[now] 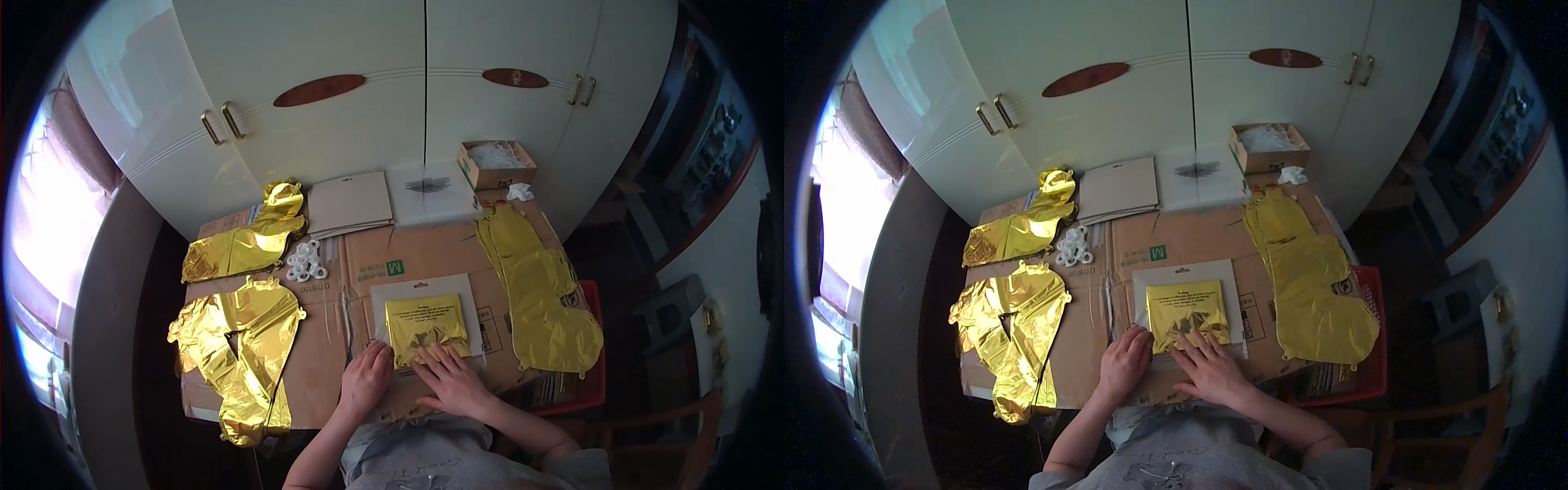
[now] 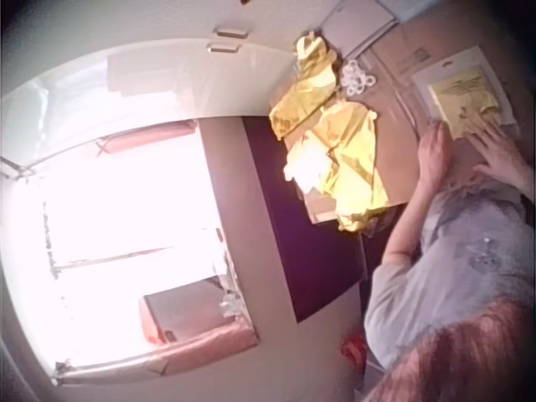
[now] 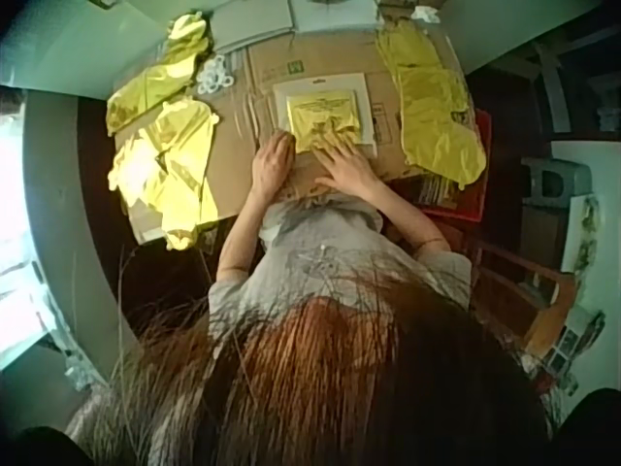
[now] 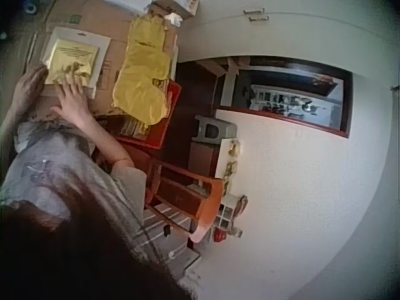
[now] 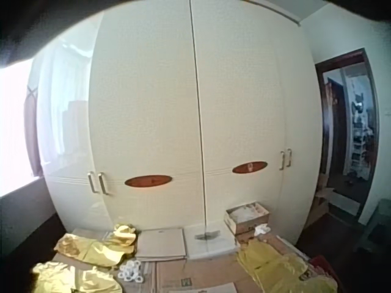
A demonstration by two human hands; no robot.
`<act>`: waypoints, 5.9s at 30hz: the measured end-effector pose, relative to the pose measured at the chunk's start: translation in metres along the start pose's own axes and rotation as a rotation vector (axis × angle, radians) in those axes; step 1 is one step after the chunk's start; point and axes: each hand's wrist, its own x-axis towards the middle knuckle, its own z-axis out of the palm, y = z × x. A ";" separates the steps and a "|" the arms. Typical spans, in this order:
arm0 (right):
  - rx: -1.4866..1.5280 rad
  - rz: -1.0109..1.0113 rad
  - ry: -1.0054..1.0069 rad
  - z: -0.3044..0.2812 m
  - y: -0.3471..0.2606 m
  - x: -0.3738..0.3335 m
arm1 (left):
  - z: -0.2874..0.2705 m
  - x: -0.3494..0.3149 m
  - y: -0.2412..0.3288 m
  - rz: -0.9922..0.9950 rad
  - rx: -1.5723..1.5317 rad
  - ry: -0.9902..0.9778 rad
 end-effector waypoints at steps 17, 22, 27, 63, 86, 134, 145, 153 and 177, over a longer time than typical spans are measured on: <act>0.004 -0.086 0.321 -0.032 0.044 0.019 | 0.001 -0.057 0.049 -1.029 -1.887 -0.332; -0.014 -0.134 0.391 -0.021 0.051 0.022 | 0.009 -0.040 0.054 -1.152 -1.997 -0.233; 0.006 -0.110 0.402 -0.023 0.043 0.029 | 0.018 -0.029 0.050 -1.243 -2.114 -0.138; -0.191 0.085 0.406 -0.009 0.107 0.082 | -0.013 -0.064 0.046 -1.507 -1.682 -0.091; 1.054 0.262 0.171 0.017 0.009 0.049 | -0.039 0.012 0.023 -0.472 -0.311 -0.146; 0.393 0.065 0.201 -0.022 0.118 0.078 | -0.015 -0.001 -0.003 -0.142 -0.032 -0.151; 0.429 0.109 0.374 -0.022 0.102 0.069 | 0.021 0.033 -0.008 0.019 -0.144 -0.148; 0.442 0.174 0.237 -0.022 0.118 0.048 | -0.010 0.096 -0.120 -0.121 0.279 0.180; 0.834 0.383 -0.099 -0.027 0.099 0.068 | -0.034 -0.003 -0.022 -0.021 0.121 -0.541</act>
